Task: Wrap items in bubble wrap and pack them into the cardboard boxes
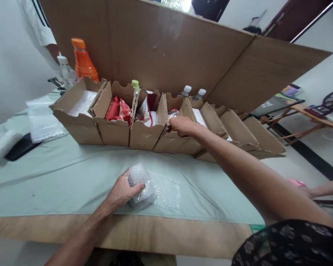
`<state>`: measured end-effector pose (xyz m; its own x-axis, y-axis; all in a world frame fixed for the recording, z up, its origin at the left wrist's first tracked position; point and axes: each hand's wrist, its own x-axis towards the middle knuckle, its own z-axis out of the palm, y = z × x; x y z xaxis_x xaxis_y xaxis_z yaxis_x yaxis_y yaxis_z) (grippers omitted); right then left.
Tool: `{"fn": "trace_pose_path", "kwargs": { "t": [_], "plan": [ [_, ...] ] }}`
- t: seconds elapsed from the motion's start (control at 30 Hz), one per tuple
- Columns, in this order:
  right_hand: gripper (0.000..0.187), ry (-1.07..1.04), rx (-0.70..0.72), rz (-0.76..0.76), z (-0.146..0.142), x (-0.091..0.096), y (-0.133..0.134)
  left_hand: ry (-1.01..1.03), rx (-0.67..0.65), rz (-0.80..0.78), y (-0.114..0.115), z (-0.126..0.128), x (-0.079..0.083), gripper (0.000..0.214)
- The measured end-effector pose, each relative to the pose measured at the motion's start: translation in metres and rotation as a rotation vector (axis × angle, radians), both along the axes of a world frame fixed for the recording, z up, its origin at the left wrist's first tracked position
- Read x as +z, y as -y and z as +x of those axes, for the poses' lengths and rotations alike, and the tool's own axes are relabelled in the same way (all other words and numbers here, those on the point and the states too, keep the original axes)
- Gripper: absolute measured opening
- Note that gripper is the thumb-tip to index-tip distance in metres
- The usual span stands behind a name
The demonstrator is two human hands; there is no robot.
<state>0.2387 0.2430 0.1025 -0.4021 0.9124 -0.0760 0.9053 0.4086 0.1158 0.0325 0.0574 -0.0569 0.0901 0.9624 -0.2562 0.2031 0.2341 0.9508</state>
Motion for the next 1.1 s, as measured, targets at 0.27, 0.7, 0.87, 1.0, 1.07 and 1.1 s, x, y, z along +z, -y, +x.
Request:
{"fn": "trace_pose_path", "kwargs": {
  "t": [0.27,0.7,0.87,1.0,1.07,1.1],
  "plan": [
    [0.021,-0.284,-0.196,0.391,0.044,0.072,0.073,0.171,0.172,0.067,0.002,0.0,0.003,0.047],
    [0.025,-0.488,0.551,0.054,-0.021,-0.123,0.203,0.551,0.19,-0.076,-0.004,-0.001,-0.009,0.069],
    [0.024,-0.558,0.407,0.114,0.003,-0.032,0.152,0.531,0.23,-0.124,-0.004,0.002,-0.014,0.072],
    [0.03,-0.179,0.234,0.306,-0.015,0.027,0.054,0.525,0.226,-0.172,-0.004,0.001,-0.015,0.084],
    [0.031,0.056,0.227,0.255,-0.035,0.034,0.001,0.528,0.213,-0.183,-0.004,0.0,-0.015,0.09],
    [0.032,0.16,0.212,0.193,-0.045,0.032,-0.022,0.534,0.202,-0.188,-0.004,0.0,-0.015,0.093]
  ]
}}
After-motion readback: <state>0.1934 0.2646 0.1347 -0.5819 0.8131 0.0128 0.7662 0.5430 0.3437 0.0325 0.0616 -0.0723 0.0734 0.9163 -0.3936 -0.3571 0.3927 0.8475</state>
